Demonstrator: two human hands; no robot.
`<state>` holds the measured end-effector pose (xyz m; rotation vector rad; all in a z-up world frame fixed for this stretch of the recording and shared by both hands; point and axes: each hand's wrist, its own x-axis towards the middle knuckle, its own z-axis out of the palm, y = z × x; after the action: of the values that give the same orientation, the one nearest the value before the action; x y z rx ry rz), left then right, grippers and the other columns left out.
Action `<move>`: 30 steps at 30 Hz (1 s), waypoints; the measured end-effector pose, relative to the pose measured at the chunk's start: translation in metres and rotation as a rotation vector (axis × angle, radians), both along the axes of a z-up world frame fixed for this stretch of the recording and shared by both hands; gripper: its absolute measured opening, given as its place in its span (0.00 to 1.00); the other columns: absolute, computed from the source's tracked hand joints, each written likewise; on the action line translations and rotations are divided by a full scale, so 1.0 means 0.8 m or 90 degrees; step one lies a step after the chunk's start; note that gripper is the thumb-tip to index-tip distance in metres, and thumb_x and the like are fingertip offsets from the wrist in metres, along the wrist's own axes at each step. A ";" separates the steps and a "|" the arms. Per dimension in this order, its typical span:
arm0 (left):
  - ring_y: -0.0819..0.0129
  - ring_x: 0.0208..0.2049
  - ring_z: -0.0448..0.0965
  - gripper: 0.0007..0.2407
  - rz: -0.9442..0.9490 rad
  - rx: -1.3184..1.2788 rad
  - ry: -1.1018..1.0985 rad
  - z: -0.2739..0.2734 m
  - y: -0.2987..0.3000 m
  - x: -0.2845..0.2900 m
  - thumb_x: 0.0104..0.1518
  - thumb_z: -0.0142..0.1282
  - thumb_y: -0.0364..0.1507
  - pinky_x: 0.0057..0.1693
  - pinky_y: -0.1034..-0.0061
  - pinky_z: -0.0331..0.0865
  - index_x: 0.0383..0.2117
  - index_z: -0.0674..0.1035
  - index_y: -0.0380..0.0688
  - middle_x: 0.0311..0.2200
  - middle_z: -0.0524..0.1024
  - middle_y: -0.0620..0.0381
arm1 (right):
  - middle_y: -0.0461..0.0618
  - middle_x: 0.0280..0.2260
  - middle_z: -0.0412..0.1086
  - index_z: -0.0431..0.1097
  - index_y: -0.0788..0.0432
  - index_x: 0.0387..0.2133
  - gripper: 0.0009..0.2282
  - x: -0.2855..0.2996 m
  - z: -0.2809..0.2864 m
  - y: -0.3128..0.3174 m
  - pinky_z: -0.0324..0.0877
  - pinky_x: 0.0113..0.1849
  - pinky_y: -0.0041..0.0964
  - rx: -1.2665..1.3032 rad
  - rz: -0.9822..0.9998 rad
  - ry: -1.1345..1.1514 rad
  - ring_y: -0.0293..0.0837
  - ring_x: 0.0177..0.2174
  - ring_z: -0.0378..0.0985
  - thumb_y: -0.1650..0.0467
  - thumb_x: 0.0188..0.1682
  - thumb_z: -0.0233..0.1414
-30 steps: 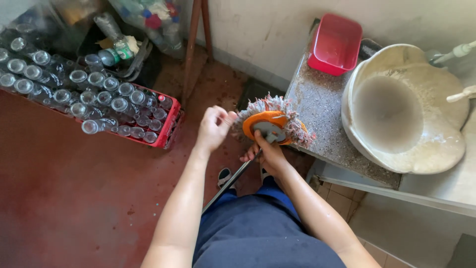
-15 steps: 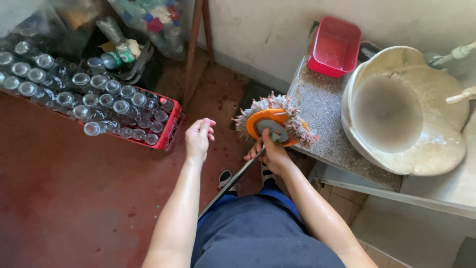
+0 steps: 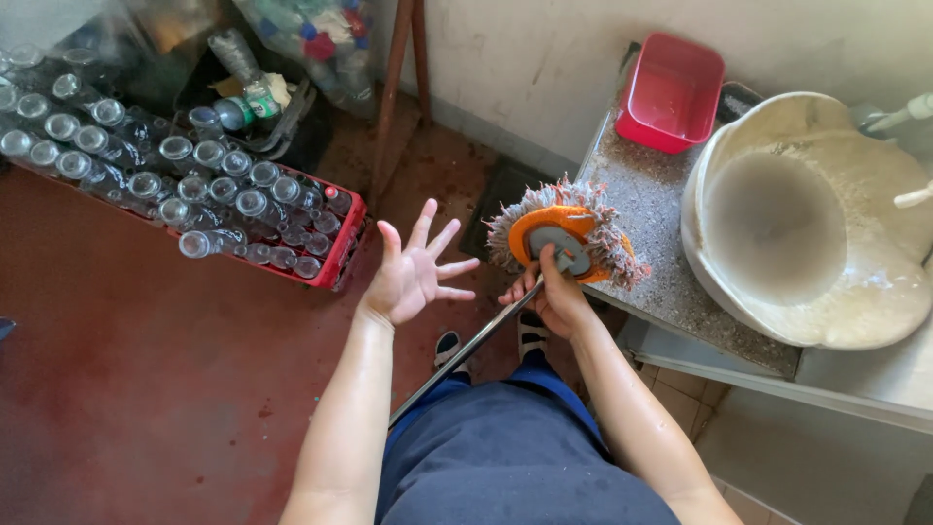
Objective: The person washes a mop head in a sink, repeatedly rinsing and wringing it by hand. They also rinse a red plastic container and place it on the floor, then reattach the mop head to the mop handle.
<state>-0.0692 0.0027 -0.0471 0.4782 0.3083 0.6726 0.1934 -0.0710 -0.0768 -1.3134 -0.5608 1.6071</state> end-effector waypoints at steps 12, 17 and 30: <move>0.18 0.60 0.60 0.42 -0.202 0.106 0.077 0.027 -0.008 0.031 0.44 0.23 0.72 0.45 0.29 0.70 0.71 0.39 0.83 0.73 0.33 0.39 | 0.66 0.52 0.69 0.60 0.66 0.60 0.33 -0.019 0.009 0.000 0.83 0.29 0.53 0.035 -0.052 -0.041 0.51 0.23 0.82 0.80 0.38 0.65; 0.20 0.57 0.65 0.43 -0.219 0.159 0.146 0.040 -0.009 0.041 0.46 0.21 0.72 0.44 0.36 0.74 0.71 0.39 0.77 0.74 0.33 0.42 | 0.60 0.37 0.77 0.67 0.60 0.58 0.30 -0.030 0.020 0.002 0.83 0.30 0.44 0.012 -0.043 -0.103 0.48 0.25 0.83 0.78 0.37 0.66; 0.35 0.52 0.77 0.26 -0.135 0.206 0.570 -0.111 -0.002 0.023 0.62 0.43 0.58 0.51 0.43 0.74 0.66 0.65 0.74 0.67 0.62 0.48 | 0.53 0.25 0.76 0.75 0.63 0.40 0.16 -0.005 -0.011 0.019 0.82 0.34 0.46 0.015 -0.157 -0.111 0.51 0.27 0.85 0.78 0.36 0.67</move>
<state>-0.0505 0.0009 -0.1362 1.1007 0.9826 0.2626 0.1893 -0.0556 -0.0859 -1.4535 -0.4982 1.2906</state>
